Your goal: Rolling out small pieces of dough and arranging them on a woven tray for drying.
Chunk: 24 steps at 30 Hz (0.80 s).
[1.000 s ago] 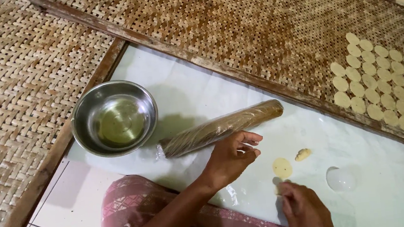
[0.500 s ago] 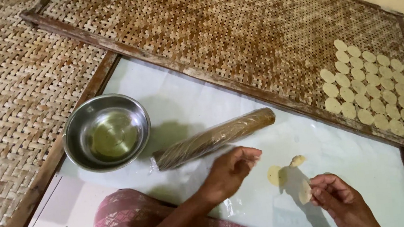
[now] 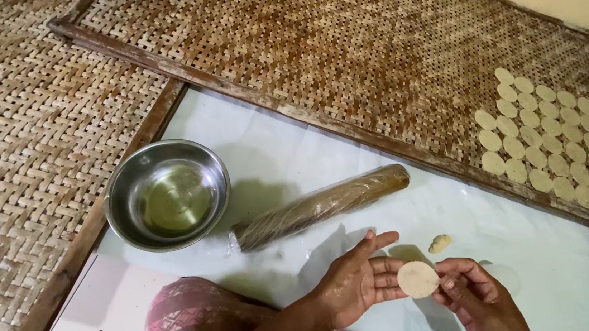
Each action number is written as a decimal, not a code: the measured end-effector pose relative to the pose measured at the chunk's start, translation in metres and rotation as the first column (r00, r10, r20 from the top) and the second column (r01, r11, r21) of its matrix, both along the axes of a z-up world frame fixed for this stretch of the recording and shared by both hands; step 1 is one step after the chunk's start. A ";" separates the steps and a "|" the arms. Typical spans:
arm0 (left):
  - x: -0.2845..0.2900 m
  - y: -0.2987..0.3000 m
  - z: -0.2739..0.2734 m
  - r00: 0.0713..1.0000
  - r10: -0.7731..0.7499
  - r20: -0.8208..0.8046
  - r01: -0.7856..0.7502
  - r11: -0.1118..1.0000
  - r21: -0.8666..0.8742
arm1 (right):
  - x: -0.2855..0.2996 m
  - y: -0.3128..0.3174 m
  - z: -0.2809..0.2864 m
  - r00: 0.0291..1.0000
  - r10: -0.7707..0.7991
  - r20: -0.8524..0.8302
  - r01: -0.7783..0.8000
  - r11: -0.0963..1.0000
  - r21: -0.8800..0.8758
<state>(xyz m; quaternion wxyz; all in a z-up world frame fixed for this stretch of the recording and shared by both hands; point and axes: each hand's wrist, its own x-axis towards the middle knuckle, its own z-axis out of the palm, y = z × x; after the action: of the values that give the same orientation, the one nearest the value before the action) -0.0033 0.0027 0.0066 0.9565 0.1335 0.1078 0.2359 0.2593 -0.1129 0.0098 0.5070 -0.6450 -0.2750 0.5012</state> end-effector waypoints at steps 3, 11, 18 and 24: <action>-0.004 0.003 0.006 1.000 -0.003 0.010 0.003 1.000 -0.009 | -0.007 0.002 0.001 0.995 -0.073 -0.071 0.072 0.997 -0.025; -0.010 0.008 0.015 0.999 0.003 0.051 -0.006 0.997 0.077 | 0.001 0.005 -0.034 0.934 0.051 -0.355 -0.022 0.996 0.087; -0.012 0.009 0.022 1.000 -0.024 0.010 0.023 0.998 0.054 | -0.006 0.007 -0.034 0.916 0.023 -0.401 0.037 0.989 0.140; -0.016 0.012 0.023 0.999 -0.004 -0.046 0.011 0.988 0.151 | -0.044 0.024 0.007 0.906 0.116 -0.406 -0.066 0.989 0.135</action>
<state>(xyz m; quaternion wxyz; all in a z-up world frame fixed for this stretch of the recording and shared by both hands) -0.0193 0.0152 0.0296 0.9419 0.2113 0.1108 0.2366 0.2158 -0.0890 0.0172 0.5671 -0.4798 -0.2205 0.6321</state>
